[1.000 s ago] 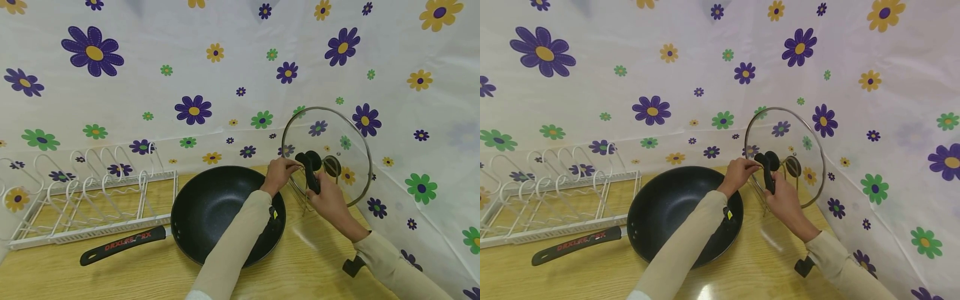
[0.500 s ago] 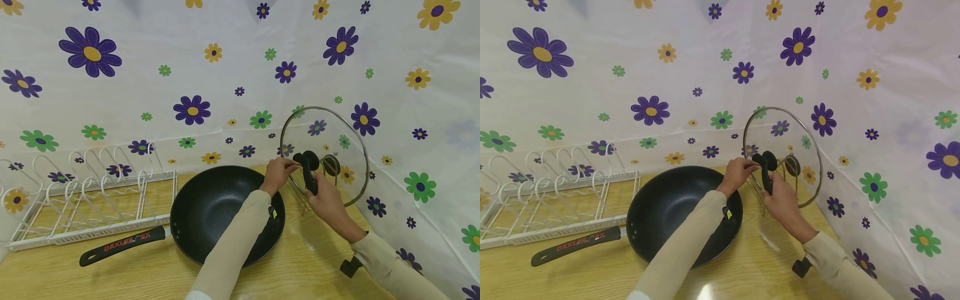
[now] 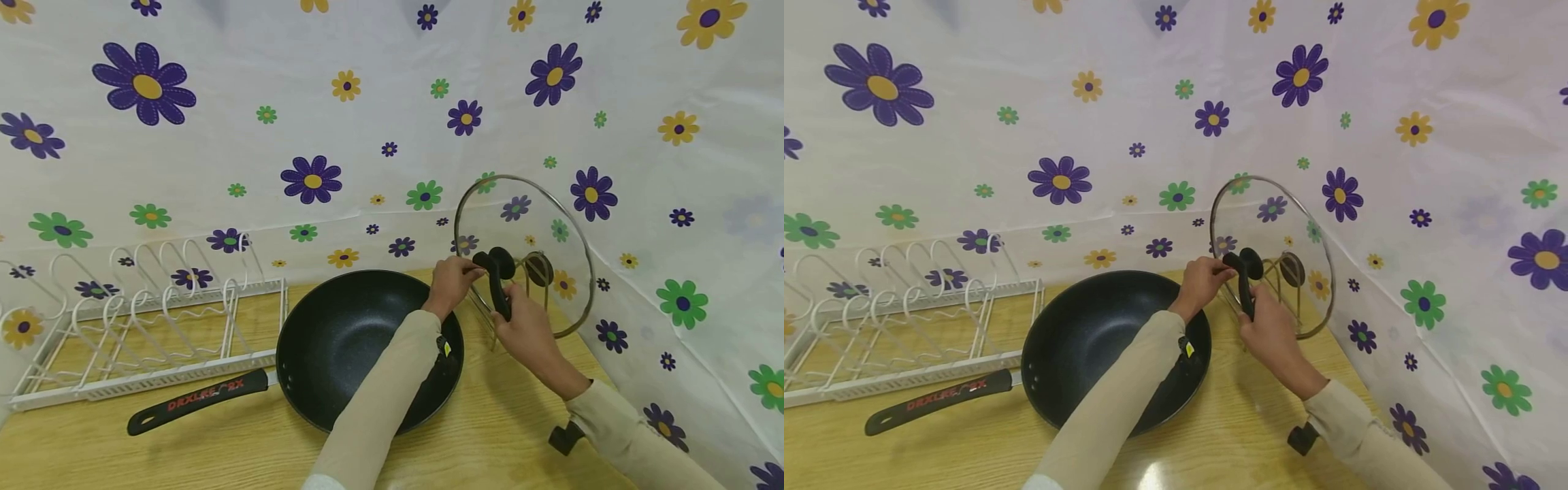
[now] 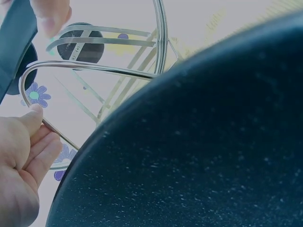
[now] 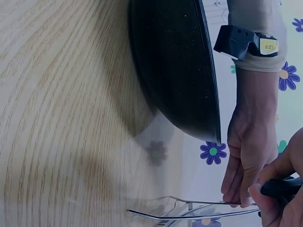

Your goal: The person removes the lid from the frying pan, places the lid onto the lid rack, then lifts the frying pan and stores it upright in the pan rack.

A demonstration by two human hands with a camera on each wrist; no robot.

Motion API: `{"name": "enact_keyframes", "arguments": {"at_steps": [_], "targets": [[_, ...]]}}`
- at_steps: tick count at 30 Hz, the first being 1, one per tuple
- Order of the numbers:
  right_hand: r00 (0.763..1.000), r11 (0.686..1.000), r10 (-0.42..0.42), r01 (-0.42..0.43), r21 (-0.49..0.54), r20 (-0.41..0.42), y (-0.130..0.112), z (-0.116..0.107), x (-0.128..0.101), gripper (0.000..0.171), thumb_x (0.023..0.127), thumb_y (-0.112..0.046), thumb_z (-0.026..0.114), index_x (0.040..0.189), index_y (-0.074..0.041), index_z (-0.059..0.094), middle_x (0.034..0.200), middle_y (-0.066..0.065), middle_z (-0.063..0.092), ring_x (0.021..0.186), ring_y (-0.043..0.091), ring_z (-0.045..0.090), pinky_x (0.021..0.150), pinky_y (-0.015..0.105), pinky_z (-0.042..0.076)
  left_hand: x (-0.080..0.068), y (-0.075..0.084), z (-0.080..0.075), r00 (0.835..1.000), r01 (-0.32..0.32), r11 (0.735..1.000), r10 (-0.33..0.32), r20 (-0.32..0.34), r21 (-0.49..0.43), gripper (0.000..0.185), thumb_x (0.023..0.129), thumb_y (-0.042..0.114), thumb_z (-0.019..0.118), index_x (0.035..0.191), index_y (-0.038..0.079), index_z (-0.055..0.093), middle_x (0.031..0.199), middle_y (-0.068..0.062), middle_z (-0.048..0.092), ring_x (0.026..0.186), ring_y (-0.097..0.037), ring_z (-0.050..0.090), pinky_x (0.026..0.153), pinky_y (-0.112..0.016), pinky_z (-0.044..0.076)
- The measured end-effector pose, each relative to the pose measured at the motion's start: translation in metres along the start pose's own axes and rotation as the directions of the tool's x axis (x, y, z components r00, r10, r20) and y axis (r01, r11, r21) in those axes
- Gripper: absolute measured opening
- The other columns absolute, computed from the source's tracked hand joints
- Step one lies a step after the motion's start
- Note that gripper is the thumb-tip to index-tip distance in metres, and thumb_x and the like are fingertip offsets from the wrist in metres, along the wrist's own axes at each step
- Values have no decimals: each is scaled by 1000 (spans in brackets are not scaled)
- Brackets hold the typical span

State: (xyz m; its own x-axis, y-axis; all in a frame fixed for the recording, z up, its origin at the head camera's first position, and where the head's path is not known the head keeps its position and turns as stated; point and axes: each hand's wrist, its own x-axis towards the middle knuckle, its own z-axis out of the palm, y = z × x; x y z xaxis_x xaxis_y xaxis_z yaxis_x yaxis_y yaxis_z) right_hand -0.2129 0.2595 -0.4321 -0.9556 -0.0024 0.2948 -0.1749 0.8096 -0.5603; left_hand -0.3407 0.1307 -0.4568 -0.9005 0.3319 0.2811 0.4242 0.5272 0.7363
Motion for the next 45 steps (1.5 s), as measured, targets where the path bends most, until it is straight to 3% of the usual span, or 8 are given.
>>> {"name": "enact_keyframes", "arguments": {"at_steps": [8, 18, 30, 38, 45], "targets": [[1000, 1000, 0, 0, -6, -31, -2, 6, 0, 30, 93, -3, 70, 117, 6, 56, 85, 15, 66, 66, 24, 61, 60, 41, 47, 0, -2, -2, 1000, 16, 999, -17, -24, -36, 23, 97, 27, 70, 98, 7, 82, 90, -5, 78, 69, -8, 61, 61, -18, 42], [998, 1000, -17, 16, -17, -57, 1, 14, -1, 33, 91, -3, 74, 117, 6, 56, 82, 14, 67, 63, 24, 61, 60, 42, 47, 1, -5, -3, 999, 18, 999, -20, -43, -52, 20, 96, 24, 73, 95, 7, 82, 90, -5, 79, 68, -8, 59, 60, -17, 39], [998, 1000, -2, 0, -26, -64, 5, 20, -2, 32, 89, -4, 76, 113, 6, 58, 84, 14, 69, 64, 25, 63, 62, 43, 49, 1, -3, -5, 999, 16, 999, -17, -42, -36, 18, 96, 24, 72, 95, 9, 83, 94, -4, 79, 88, -17, 74, 71, -24, 54], [998, 999, 46, -46, -8, -47, 6, 19, -2, 34, 90, -10, 75, 116, 4, 58, 95, 17, 72, 78, 32, 68, 68, 48, 52, 0, -5, -6, 999, 35, 996, -34, 14, -81, 19, 96, 26, 71, 98, 11, 82, 99, -4, 79, 96, -20, 75, 81, -31, 58], [997, 997, 71, -71, 16, -43, 4, 14, -6, 37, 93, -19, 72, 120, 3, 59, 98, 17, 72, 80, 31, 69, 70, 48, 53, -3, -3, -10, 996, 35, 995, -27, 90, -96, 17, 97, 21, 71, 105, 9, 80, 108, -6, 78, 104, -19, 74, 90, -31, 58]]}}
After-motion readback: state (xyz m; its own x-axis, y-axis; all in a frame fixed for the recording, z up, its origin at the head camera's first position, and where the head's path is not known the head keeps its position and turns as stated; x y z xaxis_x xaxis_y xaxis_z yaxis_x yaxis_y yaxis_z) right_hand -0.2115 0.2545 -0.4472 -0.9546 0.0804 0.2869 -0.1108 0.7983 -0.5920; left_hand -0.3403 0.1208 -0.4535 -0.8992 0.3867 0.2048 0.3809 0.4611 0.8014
